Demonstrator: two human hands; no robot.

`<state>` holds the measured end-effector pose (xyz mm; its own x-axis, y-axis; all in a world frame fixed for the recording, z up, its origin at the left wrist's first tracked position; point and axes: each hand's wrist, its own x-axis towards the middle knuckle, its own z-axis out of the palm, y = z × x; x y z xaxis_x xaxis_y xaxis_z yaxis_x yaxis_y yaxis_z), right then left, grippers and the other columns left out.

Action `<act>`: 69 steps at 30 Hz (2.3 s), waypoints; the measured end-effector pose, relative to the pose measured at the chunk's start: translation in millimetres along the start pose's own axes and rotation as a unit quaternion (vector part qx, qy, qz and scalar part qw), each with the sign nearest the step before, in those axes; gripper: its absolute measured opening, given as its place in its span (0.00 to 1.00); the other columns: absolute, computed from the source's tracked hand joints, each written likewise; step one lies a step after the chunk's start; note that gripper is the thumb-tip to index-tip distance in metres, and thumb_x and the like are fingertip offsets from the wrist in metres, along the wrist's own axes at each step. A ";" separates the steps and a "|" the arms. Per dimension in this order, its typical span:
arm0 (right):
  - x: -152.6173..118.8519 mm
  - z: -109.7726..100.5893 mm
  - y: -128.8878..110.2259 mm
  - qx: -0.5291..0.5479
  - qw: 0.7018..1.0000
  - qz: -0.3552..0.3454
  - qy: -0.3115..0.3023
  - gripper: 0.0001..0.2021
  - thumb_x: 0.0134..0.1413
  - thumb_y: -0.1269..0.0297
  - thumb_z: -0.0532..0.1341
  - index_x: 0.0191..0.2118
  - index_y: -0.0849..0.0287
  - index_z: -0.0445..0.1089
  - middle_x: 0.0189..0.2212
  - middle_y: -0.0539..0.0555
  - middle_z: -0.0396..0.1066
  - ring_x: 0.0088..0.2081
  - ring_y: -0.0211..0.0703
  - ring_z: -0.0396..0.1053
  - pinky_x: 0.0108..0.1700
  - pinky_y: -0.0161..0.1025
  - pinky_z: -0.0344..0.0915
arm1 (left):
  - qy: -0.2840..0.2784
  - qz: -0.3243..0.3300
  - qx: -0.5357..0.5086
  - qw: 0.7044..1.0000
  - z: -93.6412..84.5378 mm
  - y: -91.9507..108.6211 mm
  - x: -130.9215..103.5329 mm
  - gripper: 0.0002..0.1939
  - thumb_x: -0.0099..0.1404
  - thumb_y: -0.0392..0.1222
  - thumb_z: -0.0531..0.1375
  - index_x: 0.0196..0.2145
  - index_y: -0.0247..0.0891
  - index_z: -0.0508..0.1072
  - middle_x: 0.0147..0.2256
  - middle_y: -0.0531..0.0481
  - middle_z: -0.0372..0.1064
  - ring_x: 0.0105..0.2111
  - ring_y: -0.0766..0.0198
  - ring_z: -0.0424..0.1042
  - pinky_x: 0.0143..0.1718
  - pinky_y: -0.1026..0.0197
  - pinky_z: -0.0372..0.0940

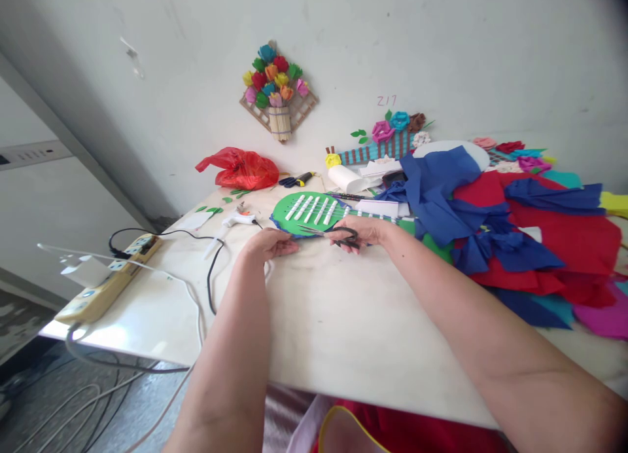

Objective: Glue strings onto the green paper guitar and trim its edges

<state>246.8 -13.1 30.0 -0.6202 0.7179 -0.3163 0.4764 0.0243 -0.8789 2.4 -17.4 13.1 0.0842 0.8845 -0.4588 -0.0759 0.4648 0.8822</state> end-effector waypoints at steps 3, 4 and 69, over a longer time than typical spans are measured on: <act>-0.3 -2.4 3.4 0.017 1.000 0.008 -0.020 0.26 0.41 0.42 0.62 0.32 0.65 0.67 0.15 0.48 0.67 0.13 0.30 0.62 0.11 0.26 0.50 | -0.009 0.006 0.018 1.000 -1.9 -0.8 1.4 0.05 0.59 0.26 0.54 0.34 0.26 0.69 0.24 0.37 0.72 0.26 0.59 0.75 0.31 0.62 0.71; -0.1 -3.2 4.9 0.020 0.999 0.008 -0.025 0.26 0.41 0.42 0.62 0.32 0.65 0.67 0.15 0.49 0.67 0.13 0.31 0.63 0.10 0.26 0.49 | -0.011 0.008 0.024 1.000 -2.4 -0.8 1.5 0.05 0.59 0.26 0.54 0.34 0.26 0.68 0.24 0.37 0.72 0.26 0.60 0.75 0.30 0.63 0.71; 0.5 18.8 -5.6 -0.643 0.715 -0.113 0.248 0.19 0.49 0.57 0.55 0.47 0.58 0.63 0.38 0.58 0.73 0.38 0.50 0.70 0.34 0.40 0.54 | 0.049 0.506 0.346 0.789 -7.9 -1.7 19.0 0.06 0.51 0.43 0.63 0.27 0.39 0.75 0.59 0.48 0.55 0.53 0.50 0.62 0.53 0.46 0.58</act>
<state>232.2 -25.9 28.1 -0.6273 0.7446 0.2282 0.7756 0.5707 0.2697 -3.7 -1.0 2.0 0.2490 0.8035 0.5408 0.5075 -0.5838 0.6337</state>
